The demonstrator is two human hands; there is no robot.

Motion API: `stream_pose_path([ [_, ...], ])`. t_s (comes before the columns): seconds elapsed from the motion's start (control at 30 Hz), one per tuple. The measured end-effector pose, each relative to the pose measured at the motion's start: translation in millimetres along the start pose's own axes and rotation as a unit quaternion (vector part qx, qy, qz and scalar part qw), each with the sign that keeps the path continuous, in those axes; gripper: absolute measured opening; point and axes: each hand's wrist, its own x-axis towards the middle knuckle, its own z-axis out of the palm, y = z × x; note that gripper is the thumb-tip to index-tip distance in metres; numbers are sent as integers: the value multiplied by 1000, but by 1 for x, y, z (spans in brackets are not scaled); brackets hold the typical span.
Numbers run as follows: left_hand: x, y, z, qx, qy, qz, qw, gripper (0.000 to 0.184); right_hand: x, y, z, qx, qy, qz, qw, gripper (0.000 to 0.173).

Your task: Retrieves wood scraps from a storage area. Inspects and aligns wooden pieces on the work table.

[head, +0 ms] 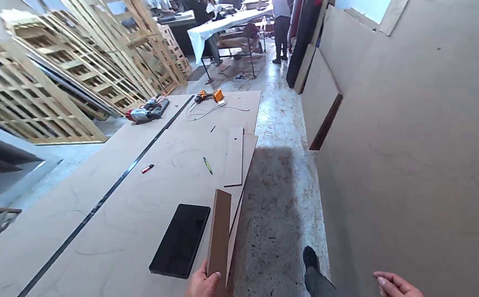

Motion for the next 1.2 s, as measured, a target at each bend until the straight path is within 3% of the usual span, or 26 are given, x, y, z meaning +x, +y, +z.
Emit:
stream_pose_path([
  [0.2, 65, 43, 32, 39, 50, -78, 995, 35, 205, -90, -4, -32, -13, -44, 998, 27],
  [0.33, 104, 84, 41, 50, 80, -128, 987, 33, 315, -163, 14, -99, -80, -58, 990, 28],
  [0.47, 166, 119, 40, 58, 84, -147, 984, 37, 423, -226, 59, -191, -144, -84, 967, 28],
  [0.63, 266, 156, 26, 87, 75, -159, 981, 38, 533, -293, 146, -299, -186, -110, 930, 25],
  [0.8, 352, 191, 7, 97, 61, -153, 982, 41, 613, -367, 233, -409, -232, -179, 864, 29],
  [0.97, 400, 209, 1, 116, 41, -175, 977, 42, 696, -430, 320, -498, -273, -259, 781, 31],
  [1.1, 411, 221, -1, 130, 31, -230, 964, 41, 779, -464, 412, -555, -321, -334, 691, 37],
  [1.2, 402, 233, -1, 122, 43, -298, 946, 46, 821, -471, 476, -566, -357, -370, 645, 38],
])
